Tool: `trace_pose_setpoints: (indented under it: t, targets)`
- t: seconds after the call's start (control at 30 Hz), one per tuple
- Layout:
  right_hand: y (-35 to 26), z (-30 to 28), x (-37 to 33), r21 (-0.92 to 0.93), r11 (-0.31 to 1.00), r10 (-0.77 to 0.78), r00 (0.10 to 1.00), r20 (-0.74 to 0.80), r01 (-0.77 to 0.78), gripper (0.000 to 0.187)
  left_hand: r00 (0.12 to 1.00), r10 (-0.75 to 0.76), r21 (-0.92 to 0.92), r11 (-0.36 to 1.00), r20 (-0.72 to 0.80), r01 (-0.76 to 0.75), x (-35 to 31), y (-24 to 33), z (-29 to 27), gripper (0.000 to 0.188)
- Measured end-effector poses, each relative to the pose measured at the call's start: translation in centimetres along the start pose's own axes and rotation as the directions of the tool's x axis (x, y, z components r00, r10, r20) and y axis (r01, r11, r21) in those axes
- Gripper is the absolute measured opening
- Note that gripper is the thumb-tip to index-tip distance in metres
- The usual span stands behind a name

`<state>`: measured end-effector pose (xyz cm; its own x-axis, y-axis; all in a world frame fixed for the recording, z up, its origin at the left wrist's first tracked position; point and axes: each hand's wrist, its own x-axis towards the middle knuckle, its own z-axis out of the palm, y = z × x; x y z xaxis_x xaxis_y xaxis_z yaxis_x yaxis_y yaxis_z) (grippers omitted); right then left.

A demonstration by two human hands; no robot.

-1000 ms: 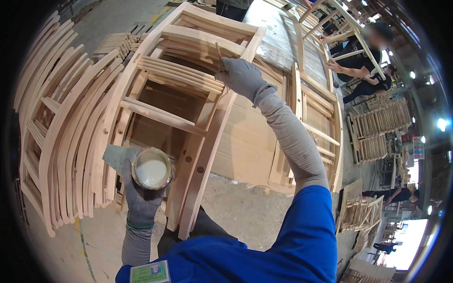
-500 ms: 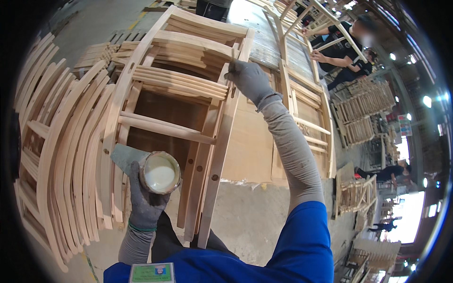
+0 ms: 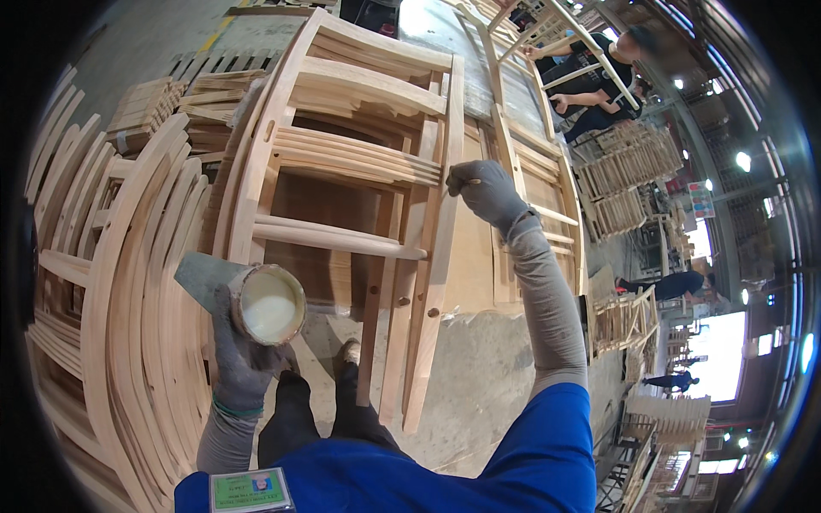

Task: The person adjusts their head-mounted camera, then receives a container of glue and a brush. They proceed to apply glue to the joints of wooden chair frames on a workbench using the brush.

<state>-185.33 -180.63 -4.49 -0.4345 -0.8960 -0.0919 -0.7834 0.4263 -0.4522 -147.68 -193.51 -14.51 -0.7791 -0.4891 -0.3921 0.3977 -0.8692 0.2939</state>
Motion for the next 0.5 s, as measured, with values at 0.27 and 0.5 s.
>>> trace_pose_setpoints:
  t: [0.27,0.5]
  targets:
    - [-15.4,4.0,-3.5,0.655,0.734,-0.007,0.967,-0.257,0.179,0.016,0.927,0.352,0.543,0.757,0.127,-0.362,1.6,3.0,-3.1,0.048]
    - [-21.3,9.0,-3.8,0.520,0.767,-0.351,0.924,-0.151,0.376,0.019,0.962,0.274,0.344,0.904,-0.009,-0.255,1.7,4.0,-2.9,0.052]
